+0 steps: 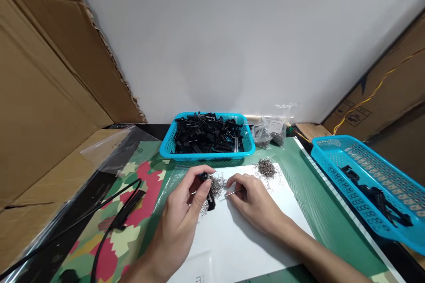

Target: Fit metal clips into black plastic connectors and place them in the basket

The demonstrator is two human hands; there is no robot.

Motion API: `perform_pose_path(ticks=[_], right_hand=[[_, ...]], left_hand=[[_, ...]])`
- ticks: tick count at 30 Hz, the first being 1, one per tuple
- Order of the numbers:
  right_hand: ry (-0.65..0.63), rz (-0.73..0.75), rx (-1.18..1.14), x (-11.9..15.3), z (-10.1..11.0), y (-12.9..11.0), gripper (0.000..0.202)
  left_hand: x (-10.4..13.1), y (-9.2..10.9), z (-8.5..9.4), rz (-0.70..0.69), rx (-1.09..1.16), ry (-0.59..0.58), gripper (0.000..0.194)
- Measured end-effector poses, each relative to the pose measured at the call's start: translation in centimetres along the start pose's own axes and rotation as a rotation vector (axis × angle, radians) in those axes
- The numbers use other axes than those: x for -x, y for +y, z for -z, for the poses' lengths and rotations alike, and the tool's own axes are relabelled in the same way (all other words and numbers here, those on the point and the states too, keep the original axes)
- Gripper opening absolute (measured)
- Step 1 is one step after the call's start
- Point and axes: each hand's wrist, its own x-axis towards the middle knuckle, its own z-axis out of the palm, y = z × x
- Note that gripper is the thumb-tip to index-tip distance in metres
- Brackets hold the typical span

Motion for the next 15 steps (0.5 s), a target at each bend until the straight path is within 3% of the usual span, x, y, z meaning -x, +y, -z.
perform_pose_path(ticks=[6,11,15], right_hand=[[-0.013,0.041,0.065,-0.1,0.1,0.1,0.016],[-0.045,0.077,0.206,0.2,-0.2,-0.1,0.019],[-0.077,0.095,0.254,0.4,0.0,0.0,0.019]], left_hand=[[-0.2,-0.4,-0.6,0.013,0.089,-0.019,0.025],[-0.7,-0.2,-0.7,0.014,0.12,0.032,0.026],[-1.1,-0.1,-0.6,0.087,0.196,0.029,0.03]])
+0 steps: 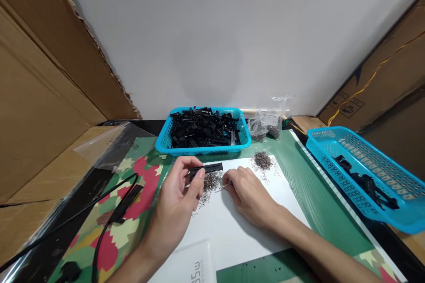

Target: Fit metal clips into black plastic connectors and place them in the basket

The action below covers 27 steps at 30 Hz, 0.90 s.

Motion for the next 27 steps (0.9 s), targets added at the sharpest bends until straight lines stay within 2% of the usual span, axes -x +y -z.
perform_pose_path(ticks=[3,6,9,13,16,21,24,27], right_hand=[[0.005,-0.014,-0.149,0.2,0.5,0.3,0.015],[0.011,-0.038,-0.426,0.3,1.1,0.7,0.012],[0.055,-0.068,-0.714,0.3,1.7,0.8,0.014],[0.111,-0.078,-0.971,-0.1,2.2,0.9,0.023],[0.12,-0.071,-1.077,-0.3,2.3,1.0,0.03],[0.111,-0.054,-1.069,0.0,2.3,0.7,0.03],[0.153,-0.015,-0.905,0.6,2.3,0.2,0.021],[0.214,0.064,-0.667,1.1,1.7,-0.3,0.012]], left_hand=[[-0.1,0.0,0.1,0.045,0.058,-0.004,0.034],[0.0,0.0,0.3,0.022,0.039,-0.01,0.037],[0.0,-0.2,0.5,-0.013,-0.023,-0.036,0.031],[0.0,-0.6,0.5,-0.072,-0.065,-0.125,0.014],[0.2,-0.8,0.4,-0.072,-0.141,-0.218,0.012],[0.6,-0.6,0.3,0.029,-0.198,-0.319,0.017],[0.7,-0.3,0.4,0.076,-0.205,-0.34,0.015],[0.9,0.5,0.4,0.132,-0.224,-0.409,0.016]])
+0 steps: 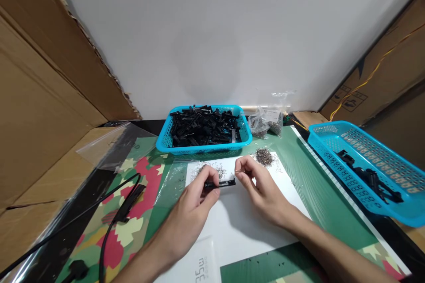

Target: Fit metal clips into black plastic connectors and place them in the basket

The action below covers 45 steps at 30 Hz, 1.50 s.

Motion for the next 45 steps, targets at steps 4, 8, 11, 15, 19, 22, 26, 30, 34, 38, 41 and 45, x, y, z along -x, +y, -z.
perform_pose_path(ticks=[4,8,11,15,19,22,26,30,34,38,41,45], right_hand=[[0.058,0.167,0.224,0.5,-0.8,0.0,0.013],[0.1,0.279,0.376,0.6,-1.2,-0.4,0.016],[0.108,0.343,0.453,0.5,-1.4,-0.5,0.017],[0.129,0.417,0.526,0.6,-1.9,-0.4,0.018],[0.118,0.427,0.535,0.7,-2.0,-0.6,0.019],[0.09,0.373,0.48,0.8,-1.7,-1.0,0.016],[0.064,0.323,0.445,0.8,-1.1,-1.1,0.014],[0.045,0.395,0.515,0.6,-1.0,-0.8,0.02],[0.067,0.434,0.539,0.5,-1.1,-0.5,0.016],[0.122,0.382,0.452,0.6,-1.0,-0.7,0.012],[0.17,0.354,0.402,0.6,-0.7,-1.0,0.01],[0.221,0.404,0.419,0.6,-0.5,-1.4,0.013]], left_hand=[[0.6,1.3,-0.2,0.002,-0.015,-0.071,0.023],[0.8,1.8,-0.5,-0.067,-0.084,-0.077,0.034],[0.7,1.5,-0.7,-0.145,-0.163,-0.056,0.036],[0.5,1.0,-0.6,-0.174,-0.182,-0.052,0.036],[0.5,0.9,-0.6,-0.19,-0.193,-0.055,0.036],[0.6,0.8,-0.7,-0.201,-0.206,-0.034,0.036],[0.6,0.6,-0.7,-0.22,-0.307,-0.022,0.036],[0.4,0.2,-0.7,-0.236,-0.428,0.009,0.034],[0.5,0.5,-0.7,-0.24,-0.434,0.016,0.034],[0.6,0.8,-0.8,-0.233,-0.313,0.065,0.038],[0.4,0.1,-0.7,-0.228,-0.241,0.111,0.039],[0.0,-1.0,-0.5,-0.146,-0.047,0.14,0.044]])
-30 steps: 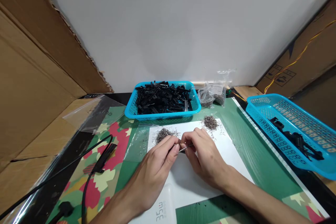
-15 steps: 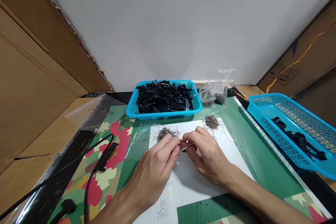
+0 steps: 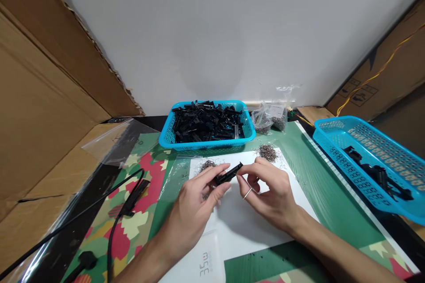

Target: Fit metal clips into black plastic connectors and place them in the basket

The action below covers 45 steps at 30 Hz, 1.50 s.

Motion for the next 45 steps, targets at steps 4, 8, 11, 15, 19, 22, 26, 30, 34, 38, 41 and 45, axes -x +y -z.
perform_pose_path(ticks=[4,8,11,15,19,22,26,30,34,38,41,45], right_hand=[[0.004,0.041,-0.008,0.0,0.0,0.0,0.013],[-0.036,0.038,-0.022,0.1,-0.1,0.3,0.014],[-0.037,0.043,-0.041,0.1,-0.1,0.3,0.014],[-0.017,0.048,-0.057,-0.2,0.3,-0.3,0.015],[-0.003,0.093,-0.046,-0.3,0.6,-0.8,0.015],[-0.003,0.127,-0.028,-0.2,0.6,-0.8,0.015],[-0.005,0.167,-0.014,-0.1,0.4,-0.6,0.015],[-0.029,0.172,-0.014,-0.1,0.4,-0.7,0.015],[-0.064,0.172,-0.051,0.0,0.5,-0.7,0.015],[-0.058,0.178,-0.051,0.1,0.4,-0.7,0.017],[-0.032,0.187,-0.043,0.1,0.4,-0.8,0.018],[-0.026,0.189,-0.031,0.2,0.3,-0.9,0.019]], left_hand=[[-0.1,0.4,0.0,0.03,0.101,0.084,0.048],[0.0,1.3,0.1,0.028,0.124,0.046,0.047],[0.2,1.7,0.3,0.019,0.146,-0.051,0.045],[0.5,2.0,0.5,0.015,0.213,-0.099,0.047],[0.4,2.1,0.3,-0.026,0.226,-0.017,0.043],[0.1,2.1,0.1,-0.021,0.251,0.033,0.042],[0.1,2.0,0.0,-0.007,0.291,0.057,0.042],[0.3,1.7,-0.1,-0.03,0.286,0.074,0.042],[0.4,1.7,-0.2,-0.075,0.234,0.104,0.04],[0.4,1.8,-0.2,-0.086,0.21,0.114,0.04],[0.4,1.8,-0.2,-0.093,0.217,0.133,0.039],[0.5,2.0,-0.1,-0.112,0.187,0.151,0.041]])
